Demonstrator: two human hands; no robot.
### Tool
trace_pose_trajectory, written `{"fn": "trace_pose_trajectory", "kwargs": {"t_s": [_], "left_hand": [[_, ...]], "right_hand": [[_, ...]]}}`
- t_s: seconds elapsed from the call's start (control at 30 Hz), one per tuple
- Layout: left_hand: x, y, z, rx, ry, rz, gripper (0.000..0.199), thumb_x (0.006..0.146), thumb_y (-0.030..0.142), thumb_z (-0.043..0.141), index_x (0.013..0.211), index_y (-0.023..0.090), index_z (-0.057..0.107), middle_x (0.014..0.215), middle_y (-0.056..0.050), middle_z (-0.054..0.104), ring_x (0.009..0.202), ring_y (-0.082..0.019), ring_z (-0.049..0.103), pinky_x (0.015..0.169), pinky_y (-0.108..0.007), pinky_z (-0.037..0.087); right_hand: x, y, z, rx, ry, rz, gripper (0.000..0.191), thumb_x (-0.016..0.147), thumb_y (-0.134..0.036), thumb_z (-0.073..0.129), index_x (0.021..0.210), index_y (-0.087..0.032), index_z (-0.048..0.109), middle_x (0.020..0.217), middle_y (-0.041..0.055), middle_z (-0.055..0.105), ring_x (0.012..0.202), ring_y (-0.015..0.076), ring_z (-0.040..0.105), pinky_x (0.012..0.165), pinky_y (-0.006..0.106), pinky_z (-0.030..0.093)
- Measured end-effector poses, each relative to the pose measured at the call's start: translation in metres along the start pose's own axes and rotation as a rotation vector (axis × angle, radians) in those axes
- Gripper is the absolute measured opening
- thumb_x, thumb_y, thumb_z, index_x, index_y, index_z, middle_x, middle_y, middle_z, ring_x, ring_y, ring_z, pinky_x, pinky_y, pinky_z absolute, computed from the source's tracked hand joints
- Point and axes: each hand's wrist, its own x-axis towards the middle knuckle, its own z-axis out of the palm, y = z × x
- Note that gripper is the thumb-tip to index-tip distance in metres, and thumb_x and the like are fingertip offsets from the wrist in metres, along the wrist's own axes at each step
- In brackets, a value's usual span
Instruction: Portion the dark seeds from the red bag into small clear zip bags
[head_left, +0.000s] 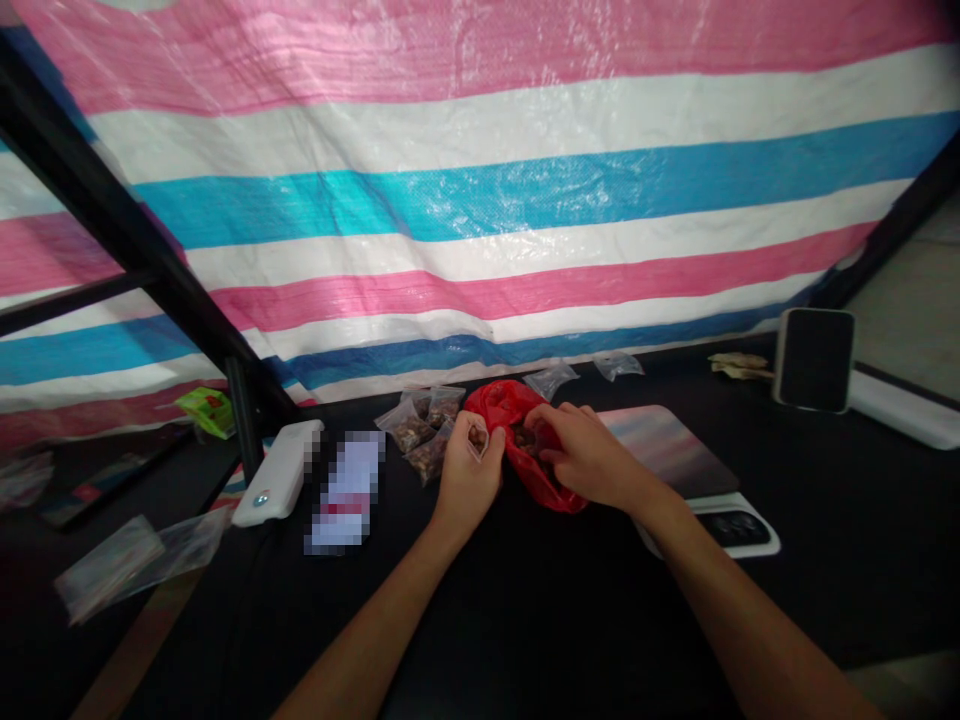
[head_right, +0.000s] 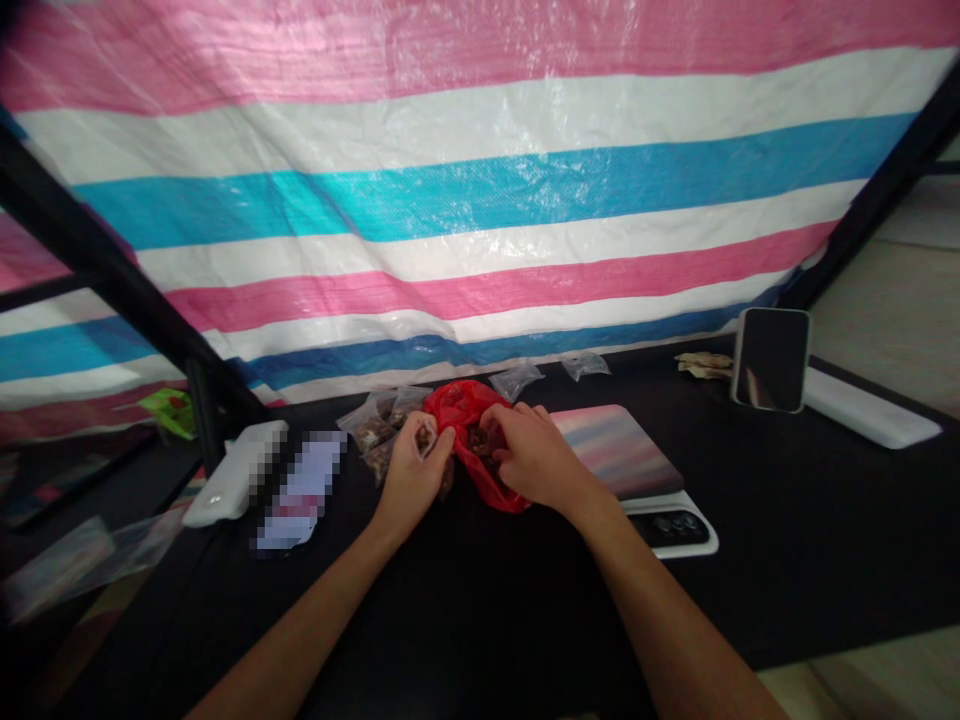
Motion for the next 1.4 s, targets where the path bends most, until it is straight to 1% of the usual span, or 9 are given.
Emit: {"fn": "trace_pose_trajectory", "kwargs": {"t_s": [0.1, 0.27, 0.43, 0.57, 0.73, 0.93, 1.13, 1.27, 1.4], "left_hand": [[0.000, -0.001, -0.003, 0.157, 0.012, 0.125, 0.021, 0.089, 0.025, 0.064, 0.078, 0.021, 0.046, 0.074, 0.005, 0.044, 0.066, -0.012, 0.045, 0.064, -0.025, 0.038], [-0.002, -0.006, -0.005, 0.280, -0.033, 0.156, 0.021, 0.086, 0.023, 0.069, 0.085, 0.021, 0.049, 0.081, 0.003, 0.051, 0.072, -0.013, 0.050, 0.070, -0.026, 0.041], [-0.007, -0.004, 0.000, 0.225, -0.108, 0.096, 0.024, 0.086, 0.029, 0.072, 0.093, 0.022, 0.050, 0.080, 0.004, 0.054, 0.070, -0.013, 0.052, 0.065, -0.025, 0.041], [-0.007, -0.002, 0.000, 0.124, -0.150, 0.062, 0.022, 0.087, 0.029, 0.070, 0.094, 0.021, 0.051, 0.080, 0.004, 0.056, 0.069, -0.012, 0.052, 0.062, -0.024, 0.041], [-0.005, 0.002, -0.002, 0.052, -0.196, 0.057, 0.022, 0.087, 0.028, 0.072, 0.097, 0.020, 0.055, 0.087, 0.001, 0.062, 0.076, -0.013, 0.057, 0.070, -0.025, 0.045], [-0.005, 0.003, -0.001, -0.003, -0.187, 0.047, 0.022, 0.086, 0.027, 0.072, 0.097, 0.020, 0.055, 0.085, 0.002, 0.062, 0.074, -0.012, 0.057, 0.068, -0.023, 0.044], [-0.005, 0.007, -0.002, 0.092, -0.090, 0.069, 0.018, 0.089, 0.027, 0.068, 0.092, 0.021, 0.051, 0.076, 0.005, 0.054, 0.065, -0.011, 0.051, 0.062, -0.023, 0.039], [-0.004, 0.012, -0.005, 0.135, 0.094, 0.134, 0.021, 0.088, 0.022, 0.068, 0.089, 0.023, 0.047, 0.075, 0.005, 0.048, 0.065, -0.012, 0.048, 0.063, -0.023, 0.039], [-0.001, 0.014, -0.008, 0.121, 0.231, 0.206, 0.029, 0.083, 0.012, 0.068, 0.098, 0.023, 0.045, 0.085, 0.003, 0.048, 0.074, -0.013, 0.051, 0.071, -0.025, 0.042]], "right_hand": [[0.002, 0.007, 0.001, 0.040, 0.046, 0.032, 0.034, 0.079, -0.007, 0.062, 0.109, -0.024, 0.062, 0.107, 0.0031, 0.073, 0.100, 0.0247, 0.063, 0.088, 0.038, 0.035], [0.004, 0.005, -0.001, 0.149, 0.191, 0.003, 0.029, 0.085, -0.010, 0.061, 0.111, -0.024, 0.059, 0.114, 0.0051, 0.073, 0.109, 0.0272, 0.063, 0.097, 0.044, 0.036], [0.003, -0.016, -0.007, 0.351, 0.243, -0.198, 0.029, 0.090, -0.010, 0.059, 0.113, -0.026, 0.061, 0.119, 0.0052, 0.070, 0.113, 0.0254, 0.061, 0.099, 0.043, 0.044], [0.002, -0.025, -0.008, 0.310, 0.272, -0.333, 0.034, 0.093, -0.008, 0.057, 0.118, -0.027, 0.066, 0.124, 0.0061, 0.070, 0.117, 0.0254, 0.061, 0.103, 0.044, 0.046], [0.000, -0.026, -0.008, 0.214, 0.315, -0.366, 0.043, 0.095, -0.006, 0.050, 0.123, -0.031, 0.071, 0.133, 0.0055, 0.069, 0.123, 0.0268, 0.061, 0.105, 0.048, 0.048], [0.001, -0.026, -0.008, 0.227, 0.333, -0.371, 0.037, 0.099, -0.015, 0.057, 0.130, -0.032, 0.068, 0.130, 0.0057, 0.070, 0.120, 0.0260, 0.061, 0.103, 0.047, 0.049], [0.001, -0.025, -0.009, 0.192, 0.351, -0.230, 0.033, 0.098, -0.022, 0.062, 0.131, -0.028, 0.066, 0.125, 0.0066, 0.071, 0.116, 0.0262, 0.062, 0.100, 0.043, 0.047], [0.003, -0.015, -0.015, 0.064, 0.420, -0.064, 0.031, 0.094, -0.018, 0.061, 0.123, -0.026, 0.069, 0.121, 0.0073, 0.072, 0.112, 0.0281, 0.063, 0.096, 0.043, 0.044], [0.004, -0.006, -0.014, -0.041, 0.316, -0.001, 0.030, 0.089, -0.016, 0.063, 0.114, -0.028, 0.074, 0.118, 0.0054, 0.074, 0.109, 0.0286, 0.063, 0.094, 0.044, 0.040]]}}
